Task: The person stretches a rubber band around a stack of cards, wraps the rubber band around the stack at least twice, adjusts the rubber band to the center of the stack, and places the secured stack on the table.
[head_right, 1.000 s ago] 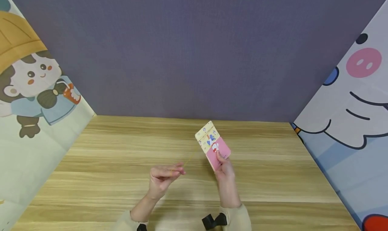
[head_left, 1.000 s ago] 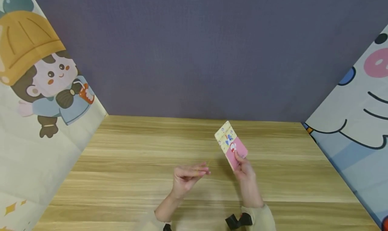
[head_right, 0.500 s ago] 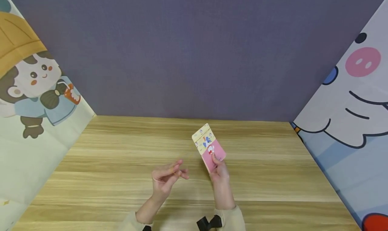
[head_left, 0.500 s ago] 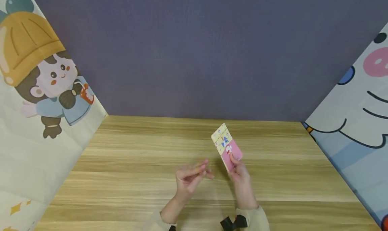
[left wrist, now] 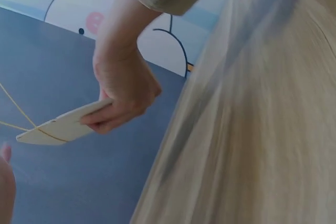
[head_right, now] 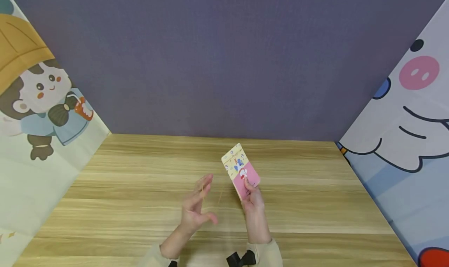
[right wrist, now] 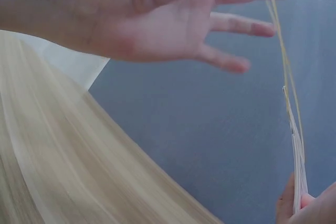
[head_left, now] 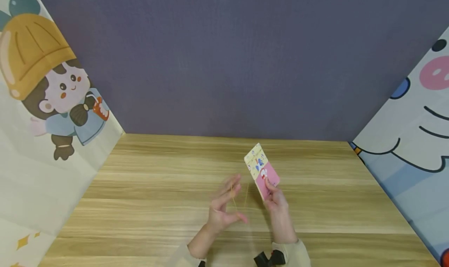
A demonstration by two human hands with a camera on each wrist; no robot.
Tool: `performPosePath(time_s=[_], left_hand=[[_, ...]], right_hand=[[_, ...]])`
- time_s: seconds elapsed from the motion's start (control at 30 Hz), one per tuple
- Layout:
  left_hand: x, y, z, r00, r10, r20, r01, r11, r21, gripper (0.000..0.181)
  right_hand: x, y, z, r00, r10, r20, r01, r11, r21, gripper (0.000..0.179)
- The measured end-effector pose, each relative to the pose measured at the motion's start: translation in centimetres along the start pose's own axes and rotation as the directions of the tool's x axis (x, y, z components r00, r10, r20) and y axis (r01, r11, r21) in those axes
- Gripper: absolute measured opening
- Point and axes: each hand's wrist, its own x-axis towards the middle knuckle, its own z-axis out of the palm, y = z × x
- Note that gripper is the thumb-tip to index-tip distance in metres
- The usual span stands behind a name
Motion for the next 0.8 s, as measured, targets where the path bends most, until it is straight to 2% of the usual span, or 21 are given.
performPosePath(time_s=[0.07, 0.13, 0.2, 0.27, 0.33, 0.4, 0.53, 0.63, 0.73, 0.8], left_hand=[[0.0, 0.2, 0.1, 0.999, -0.034, 0.012, 0.033, 0.996, 0.087, 0.076], [0.0, 0.5, 0.2, 0.997, -0.08, 0.015, 0.078, 0.991, 0.111, 0.084], [-0.2, 0.6, 0.3, 0.993, -0.117, 0.005, 0.116, 0.991, 0.069, 0.089], [-0.4, 0.4, 0.5, 0.989, -0.145, -0.018, 0.145, 0.989, -0.02, 0.092], [-0.6, 0.1, 0.8, 0.987, -0.153, -0.048, 0.149, 0.986, -0.08, 0.094], [-0.8, -0.2, 1.0, 0.985, -0.152, -0.082, 0.145, 0.986, -0.082, 0.095], [-1.0, -0.4, 1.4, 0.977, -0.163, -0.137, 0.162, 0.987, -0.019, 0.097], [-1.0, -0.3, 1.6, 0.959, -0.222, -0.176, 0.223, 0.975, -0.013, 0.093], [-1.1, -0.2, 1.6, 0.927, -0.306, -0.216, 0.296, 0.952, -0.077, 0.081], [-2.1, -1.4, 1.4, 0.916, -0.317, -0.245, 0.29, 0.947, -0.141, 0.072]], right_hand=[[0.0, 0.0, 0.0, 1.0, -0.001, -0.004, 0.001, 1.0, -0.002, 0.011], [-0.1, -0.1, 0.0, 1.0, -0.006, -0.006, 0.006, 1.0, -0.002, 0.011], [-0.1, -0.1, 0.0, 1.0, -0.014, 0.003, 0.014, 1.0, 0.011, 0.011], [-0.1, -0.2, 0.0, 1.0, -0.018, 0.008, 0.018, 1.0, 0.026, 0.01], [-0.2, -0.3, 0.0, 1.0, -0.024, 0.02, 0.023, 0.999, 0.035, 0.01], [-0.2, -0.3, 0.0, 0.999, -0.029, 0.021, 0.029, 0.999, 0.034, 0.008], [-0.2, -0.4, 0.1, 0.999, -0.04, 0.018, 0.039, 0.998, 0.043, 0.008], [-0.3, -0.3, 0.2, 0.998, -0.058, 0.025, 0.057, 0.997, 0.049, 0.008], [-0.4, -0.2, 0.3, 0.995, -0.093, 0.045, 0.092, 0.996, 0.022, 0.01], [-0.4, -0.1, 0.4, 0.99, -0.12, 0.068, 0.121, 0.993, -0.012, 0.015]])
